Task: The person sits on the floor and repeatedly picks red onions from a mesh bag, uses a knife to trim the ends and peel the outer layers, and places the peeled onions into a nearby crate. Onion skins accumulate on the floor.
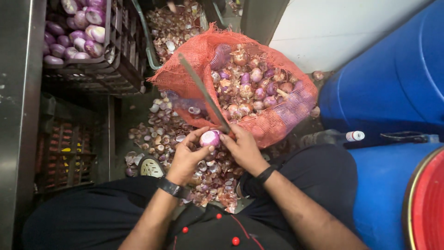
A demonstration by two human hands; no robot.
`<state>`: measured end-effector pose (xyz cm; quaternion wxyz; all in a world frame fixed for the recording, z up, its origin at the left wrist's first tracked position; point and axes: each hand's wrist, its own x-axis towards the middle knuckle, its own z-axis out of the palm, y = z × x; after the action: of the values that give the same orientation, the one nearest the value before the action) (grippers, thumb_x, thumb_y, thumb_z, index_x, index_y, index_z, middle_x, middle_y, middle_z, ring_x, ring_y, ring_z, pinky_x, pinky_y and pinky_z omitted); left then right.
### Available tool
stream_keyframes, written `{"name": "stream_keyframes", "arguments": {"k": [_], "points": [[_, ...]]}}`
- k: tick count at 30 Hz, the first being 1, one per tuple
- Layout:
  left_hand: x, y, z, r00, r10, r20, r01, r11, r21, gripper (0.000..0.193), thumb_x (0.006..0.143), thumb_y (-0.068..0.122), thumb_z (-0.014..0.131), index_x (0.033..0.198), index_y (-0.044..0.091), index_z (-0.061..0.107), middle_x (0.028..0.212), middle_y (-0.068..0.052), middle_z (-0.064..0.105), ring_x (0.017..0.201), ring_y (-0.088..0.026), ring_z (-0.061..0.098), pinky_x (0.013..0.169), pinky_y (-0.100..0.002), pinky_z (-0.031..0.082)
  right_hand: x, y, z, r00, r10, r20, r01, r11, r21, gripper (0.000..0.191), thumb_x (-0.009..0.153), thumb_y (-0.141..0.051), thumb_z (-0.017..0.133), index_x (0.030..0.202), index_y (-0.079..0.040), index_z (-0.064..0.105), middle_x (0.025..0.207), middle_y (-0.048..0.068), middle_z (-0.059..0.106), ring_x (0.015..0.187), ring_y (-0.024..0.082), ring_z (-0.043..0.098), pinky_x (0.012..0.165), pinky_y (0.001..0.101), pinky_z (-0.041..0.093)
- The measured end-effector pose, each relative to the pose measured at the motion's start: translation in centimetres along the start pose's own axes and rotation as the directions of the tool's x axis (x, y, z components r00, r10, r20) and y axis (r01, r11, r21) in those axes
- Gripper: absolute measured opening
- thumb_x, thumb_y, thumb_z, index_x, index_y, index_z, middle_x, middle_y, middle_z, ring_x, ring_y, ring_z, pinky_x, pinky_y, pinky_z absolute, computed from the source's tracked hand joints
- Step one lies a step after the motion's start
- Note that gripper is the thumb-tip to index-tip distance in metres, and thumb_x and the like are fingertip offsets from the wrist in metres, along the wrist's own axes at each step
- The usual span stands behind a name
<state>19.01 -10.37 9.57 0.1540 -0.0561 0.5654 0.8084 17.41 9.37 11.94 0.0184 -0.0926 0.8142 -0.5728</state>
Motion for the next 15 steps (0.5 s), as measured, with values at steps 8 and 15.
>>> {"name": "stream_keyframes", "arguments": {"k": [8, 15], "points": [[-0.2, -0.7, 2.7, 0.987, -0.160, -0.018, 0.141, 0.913, -0.383, 0.061, 0.079, 0.007, 0.069, 0.137, 0.019, 0.053, 0.116, 0.001, 0.069, 0.096, -0.012, 0.070, 0.062, -0.032, 0.061, -0.6, 0.2, 0.4, 0.976, -0.058, -0.208, 0.023, 0.986, -0.166, 0.021, 0.091, -0.014, 0.069, 0.108, 0.000, 0.066, 0.088, 0.013, 0.069, 0.083, 0.021, 0.067, 0.072, 0.0377, 0.053], [0.2, -2.1, 1.5, 0.985, -0.046, -0.167, 0.051, 0.998, 0.025, 0.035, 0.088, 0.004, 0.072, 0.122, 0.006, 0.063, 0.115, -0.010, 0.068, 0.094, -0.015, 0.068, 0.074, -0.029, 0.062, -0.3, 0.2, 0.3, 0.985, 0.049, -0.167, -0.049, 0.999, 0.001, 0.024, 0.091, -0.015, 0.070, 0.111, -0.002, 0.068, 0.093, 0.010, 0.075, 0.084, 0.016, 0.072, 0.074, 0.0336, 0.057]]}}
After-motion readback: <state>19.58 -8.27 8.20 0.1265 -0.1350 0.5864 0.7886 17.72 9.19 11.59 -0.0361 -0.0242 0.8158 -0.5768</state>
